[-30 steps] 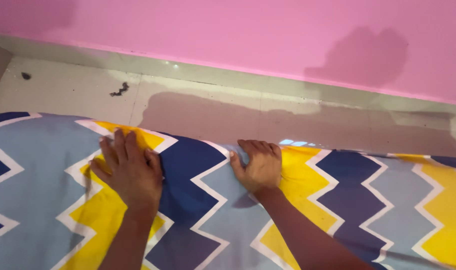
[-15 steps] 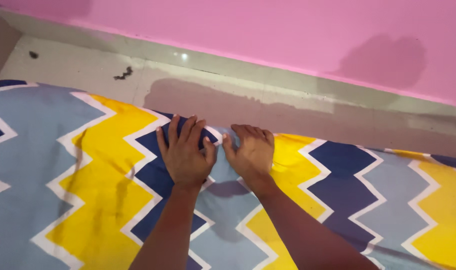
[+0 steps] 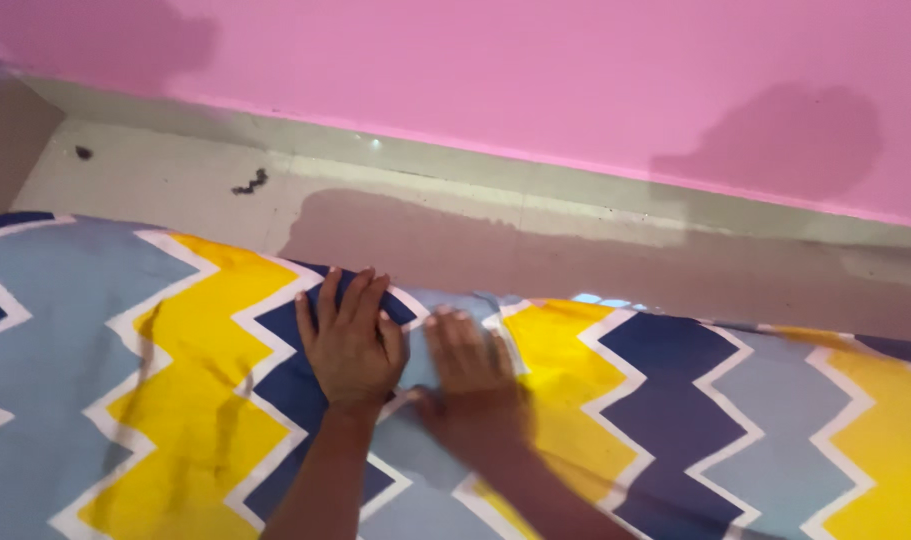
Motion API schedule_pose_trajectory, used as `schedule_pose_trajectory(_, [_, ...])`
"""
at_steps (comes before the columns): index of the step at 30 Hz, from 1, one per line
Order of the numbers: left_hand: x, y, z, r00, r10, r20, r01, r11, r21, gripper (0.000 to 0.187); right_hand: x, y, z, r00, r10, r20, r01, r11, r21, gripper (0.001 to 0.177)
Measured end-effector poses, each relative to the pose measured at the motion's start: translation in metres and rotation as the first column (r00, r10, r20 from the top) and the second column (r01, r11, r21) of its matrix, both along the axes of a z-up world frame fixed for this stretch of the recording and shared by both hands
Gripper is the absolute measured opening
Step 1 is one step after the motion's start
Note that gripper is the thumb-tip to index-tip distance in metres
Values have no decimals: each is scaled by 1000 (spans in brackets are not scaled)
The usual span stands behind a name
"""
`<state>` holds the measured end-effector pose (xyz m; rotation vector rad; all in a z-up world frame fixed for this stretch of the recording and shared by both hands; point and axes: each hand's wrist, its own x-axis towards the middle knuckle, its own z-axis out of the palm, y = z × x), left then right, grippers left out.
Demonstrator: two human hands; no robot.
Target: The person tucks the edges of a patterned bedsheet under the mattress and smooths out the surface by hand.
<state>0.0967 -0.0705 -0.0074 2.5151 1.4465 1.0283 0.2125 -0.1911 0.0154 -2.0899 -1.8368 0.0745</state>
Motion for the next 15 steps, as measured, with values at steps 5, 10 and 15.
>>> schedule_pose_trajectory(5, [6, -2, 5, 1000, 6, -27, -7, 999, -32, 43, 83, -34, 13, 973, -200, 117, 202, 979, -8, 87])
schedule_pose_trajectory(10, [4, -4, 6, 999, 12, -45, -14, 999, -43, 43, 105, -38, 3, 929, -339, 151, 350, 935, -52, 76])
schedule_pose_trajectory(15, [5, 0, 6, 998, 24, -59, -27, 999, -37, 45, 83, -23, 2, 887, -435, 154, 423, 900, 103, 57])
